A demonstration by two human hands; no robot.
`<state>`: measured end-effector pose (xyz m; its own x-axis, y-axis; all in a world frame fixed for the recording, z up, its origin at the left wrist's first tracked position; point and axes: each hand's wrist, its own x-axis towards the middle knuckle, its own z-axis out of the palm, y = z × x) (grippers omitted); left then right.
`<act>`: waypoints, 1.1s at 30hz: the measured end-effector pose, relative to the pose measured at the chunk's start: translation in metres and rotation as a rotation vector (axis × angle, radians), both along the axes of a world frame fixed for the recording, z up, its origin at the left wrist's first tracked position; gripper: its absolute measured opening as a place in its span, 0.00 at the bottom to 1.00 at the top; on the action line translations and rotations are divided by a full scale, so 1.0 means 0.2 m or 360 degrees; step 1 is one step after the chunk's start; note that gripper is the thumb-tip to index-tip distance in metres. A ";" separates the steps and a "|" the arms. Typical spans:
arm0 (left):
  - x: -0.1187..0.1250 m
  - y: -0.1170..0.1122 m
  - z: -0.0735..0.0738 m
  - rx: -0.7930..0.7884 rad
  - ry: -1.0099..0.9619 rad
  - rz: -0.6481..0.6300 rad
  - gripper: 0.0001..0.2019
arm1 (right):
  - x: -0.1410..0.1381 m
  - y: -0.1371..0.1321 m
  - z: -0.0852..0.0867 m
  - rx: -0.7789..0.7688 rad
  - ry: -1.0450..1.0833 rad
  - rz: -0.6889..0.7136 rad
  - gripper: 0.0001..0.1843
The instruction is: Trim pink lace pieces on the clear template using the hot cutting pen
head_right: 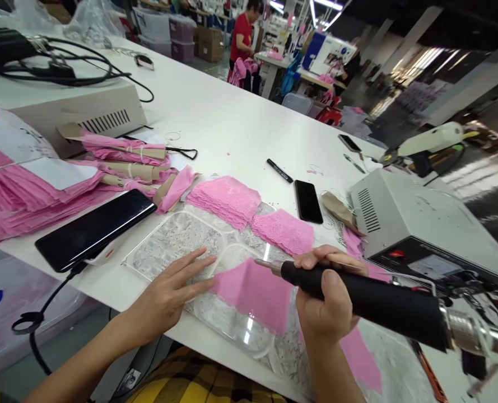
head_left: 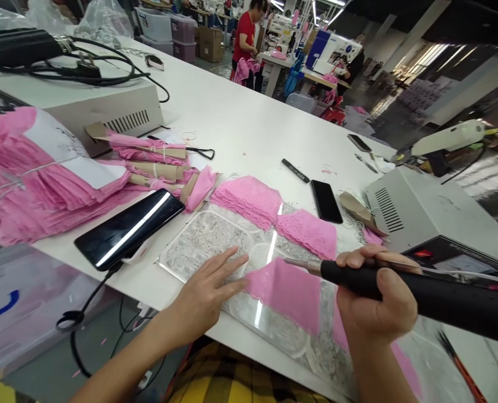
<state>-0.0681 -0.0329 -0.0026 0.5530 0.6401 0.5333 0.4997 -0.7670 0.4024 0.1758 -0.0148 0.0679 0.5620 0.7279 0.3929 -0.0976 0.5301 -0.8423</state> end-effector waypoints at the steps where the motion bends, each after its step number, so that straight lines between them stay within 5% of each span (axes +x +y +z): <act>1: 0.00 0.00 0.00 0.0008 0.0030 0.0004 0.34 | 0.01 0.01 -0.01 0.0001 -0.0009 -0.0030 0.07; 8: 0.01 0.01 -0.01 0.0047 0.0134 0.0033 0.34 | 0.01 0.04 -0.06 0.0061 -0.0072 0.0045 0.06; 33: 0.01 0.00 -0.01 0.0020 0.0137 0.0043 0.34 | 0.00 0.02 -0.05 0.0113 -0.0099 0.0179 0.06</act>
